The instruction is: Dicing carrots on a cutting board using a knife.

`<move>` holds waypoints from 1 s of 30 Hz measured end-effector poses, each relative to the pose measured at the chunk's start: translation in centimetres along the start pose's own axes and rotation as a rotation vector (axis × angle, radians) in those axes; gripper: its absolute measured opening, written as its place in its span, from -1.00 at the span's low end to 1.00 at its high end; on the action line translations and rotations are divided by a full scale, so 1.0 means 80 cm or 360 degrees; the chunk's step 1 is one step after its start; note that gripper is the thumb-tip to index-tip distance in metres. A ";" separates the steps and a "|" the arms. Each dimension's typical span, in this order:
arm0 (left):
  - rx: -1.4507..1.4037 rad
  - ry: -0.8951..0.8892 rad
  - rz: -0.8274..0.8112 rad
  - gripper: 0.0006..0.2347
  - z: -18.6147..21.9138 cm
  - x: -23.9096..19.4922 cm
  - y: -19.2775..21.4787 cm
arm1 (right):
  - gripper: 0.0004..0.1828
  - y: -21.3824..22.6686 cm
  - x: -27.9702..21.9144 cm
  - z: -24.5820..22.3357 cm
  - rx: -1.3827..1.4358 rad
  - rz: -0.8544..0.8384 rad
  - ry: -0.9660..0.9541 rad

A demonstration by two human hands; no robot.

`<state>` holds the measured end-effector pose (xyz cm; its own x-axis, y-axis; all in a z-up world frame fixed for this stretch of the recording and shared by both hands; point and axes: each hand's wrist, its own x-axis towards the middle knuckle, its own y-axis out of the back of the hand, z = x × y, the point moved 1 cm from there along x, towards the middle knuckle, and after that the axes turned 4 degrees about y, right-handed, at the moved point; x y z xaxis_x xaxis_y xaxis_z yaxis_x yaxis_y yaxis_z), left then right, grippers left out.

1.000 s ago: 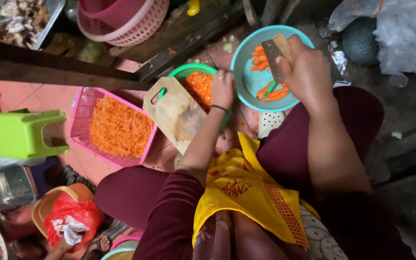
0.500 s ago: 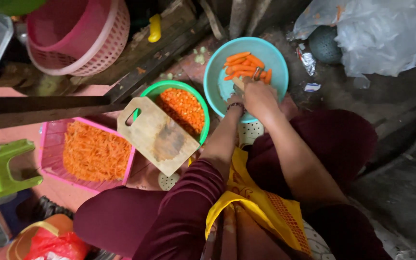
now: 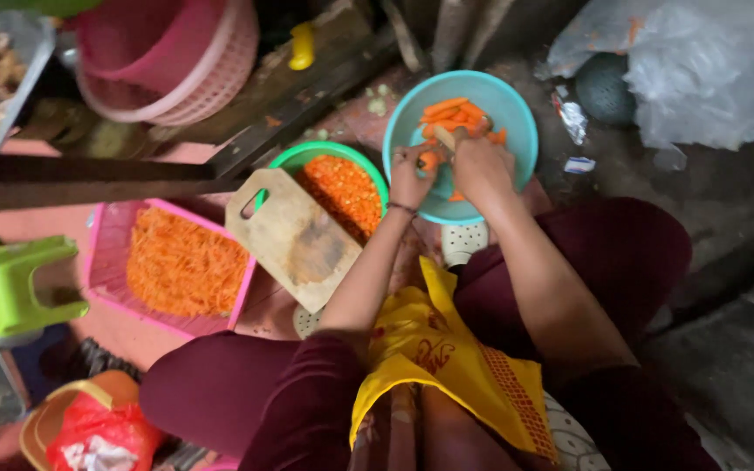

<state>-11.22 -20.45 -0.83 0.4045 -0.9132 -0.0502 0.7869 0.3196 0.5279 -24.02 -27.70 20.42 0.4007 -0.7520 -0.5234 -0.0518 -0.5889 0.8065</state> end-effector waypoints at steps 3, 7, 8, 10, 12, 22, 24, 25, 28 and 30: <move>-0.0169 -0.0144 0.0202 -0.51 0.065 -0.041 0.132 | -0.57 0.003 -0.007 -0.039 0.0003 0.0059 0.0124; 0.0056 -0.0077 0.0536 -0.39 0.077 -0.108 0.254 | -0.67 -0.039 -0.028 -0.111 -0.0134 0.0217 0.0524; 0.0037 0.0059 0.0599 -0.43 0.071 -0.125 0.276 | -0.63 -0.055 -0.037 -0.132 -0.0129 0.0163 0.0673; 0.0022 0.0212 0.0703 -0.46 0.030 -0.156 0.303 | -0.60 -0.105 -0.044 -0.165 -0.0138 0.0097 0.0862; 0.0351 0.0250 0.0710 -0.54 -0.039 -0.184 0.311 | -0.69 -0.172 -0.040 -0.186 -0.0146 0.0056 0.1150; 0.0444 0.0144 0.0418 -0.68 -0.058 -0.221 0.245 | -0.57 -0.211 -0.023 -0.172 -0.0259 -0.0285 0.0750; 0.0478 0.0176 0.0450 -0.75 -0.051 -0.223 0.239 | -0.48 -0.252 0.016 -0.138 -0.0278 -0.0199 0.0731; 0.0463 0.0177 0.0446 -0.75 -0.049 -0.223 0.240 | -0.48 -0.231 -0.007 -0.152 -0.0289 -0.0201 0.0720; 0.0477 0.0199 0.0490 -0.77 -0.042 -0.223 0.239 | -0.52 -0.190 -0.052 -0.185 -0.0071 -0.0215 0.0762; 0.0514 0.0210 0.0501 -0.78 -0.041 -0.221 0.241 | -0.70 -0.195 -0.049 -0.195 -0.0035 -0.0182 0.0890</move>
<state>-1.69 2.70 7.45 0.6725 -0.7378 0.0587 0.4394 0.4618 0.7705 -10.51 -10.98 14.19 0.8260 -0.4095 -0.3874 0.0368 -0.6466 0.7619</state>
